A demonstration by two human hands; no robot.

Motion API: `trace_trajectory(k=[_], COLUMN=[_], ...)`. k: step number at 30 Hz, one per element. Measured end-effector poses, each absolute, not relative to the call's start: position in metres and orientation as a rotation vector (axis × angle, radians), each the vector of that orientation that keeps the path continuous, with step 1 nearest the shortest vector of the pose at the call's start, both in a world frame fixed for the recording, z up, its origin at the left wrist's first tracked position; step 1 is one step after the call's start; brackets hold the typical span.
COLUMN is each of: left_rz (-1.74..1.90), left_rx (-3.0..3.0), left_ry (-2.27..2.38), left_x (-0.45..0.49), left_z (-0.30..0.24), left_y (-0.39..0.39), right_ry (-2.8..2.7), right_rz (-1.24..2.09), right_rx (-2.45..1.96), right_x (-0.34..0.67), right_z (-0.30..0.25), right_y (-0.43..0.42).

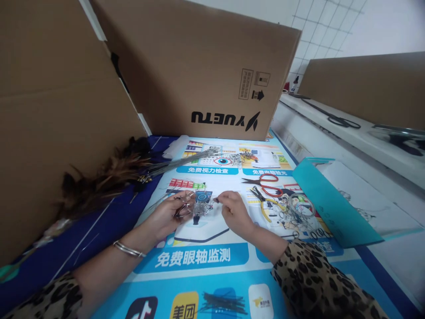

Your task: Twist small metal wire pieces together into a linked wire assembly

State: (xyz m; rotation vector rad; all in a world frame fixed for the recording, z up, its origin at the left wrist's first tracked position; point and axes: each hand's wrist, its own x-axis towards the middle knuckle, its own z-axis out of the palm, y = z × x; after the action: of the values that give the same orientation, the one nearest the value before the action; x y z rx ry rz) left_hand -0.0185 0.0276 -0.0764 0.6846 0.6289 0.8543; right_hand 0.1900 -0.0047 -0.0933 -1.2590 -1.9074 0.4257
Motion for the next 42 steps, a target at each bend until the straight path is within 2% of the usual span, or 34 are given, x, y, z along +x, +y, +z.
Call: trace_trajectory(k=[7, 23, 27, 34, 38, 42], left_rz=[0.914, 1.024, 1.056, 1.012, 0.945, 0.882], left_rx=[0.649, 0.723, 0.776, 0.872, 0.907, 0.95], left_ry=[0.618, 0.621, 0.631, 0.617, 0.588, 0.569], left_x=[-0.017, -0.011, -0.007, -0.003, -0.004, -0.005], left_z=[-0.078, -0.078, -0.075, -0.079, -0.079, -0.076], left_y=[0.027, 0.022, 0.016, 0.012, 0.013, 0.012], right_ry=[-1.967, -2.54, -2.312, -1.599, -1.464, -1.366], right_rz=[0.336, 0.074, 0.25, 0.741, 1.017, 1.157], right_rx=[-1.33, -0.926, -0.953, -1.273, -1.233, -1.152], right_x=[0.188, 0.16, 0.162, 0.174, 0.174, 0.174], right_z=[-0.09, -0.073, -0.072, -0.076, -0.084, -0.088], right_y=[-0.012, -0.048, -0.046, -0.029, -0.023, -0.019])
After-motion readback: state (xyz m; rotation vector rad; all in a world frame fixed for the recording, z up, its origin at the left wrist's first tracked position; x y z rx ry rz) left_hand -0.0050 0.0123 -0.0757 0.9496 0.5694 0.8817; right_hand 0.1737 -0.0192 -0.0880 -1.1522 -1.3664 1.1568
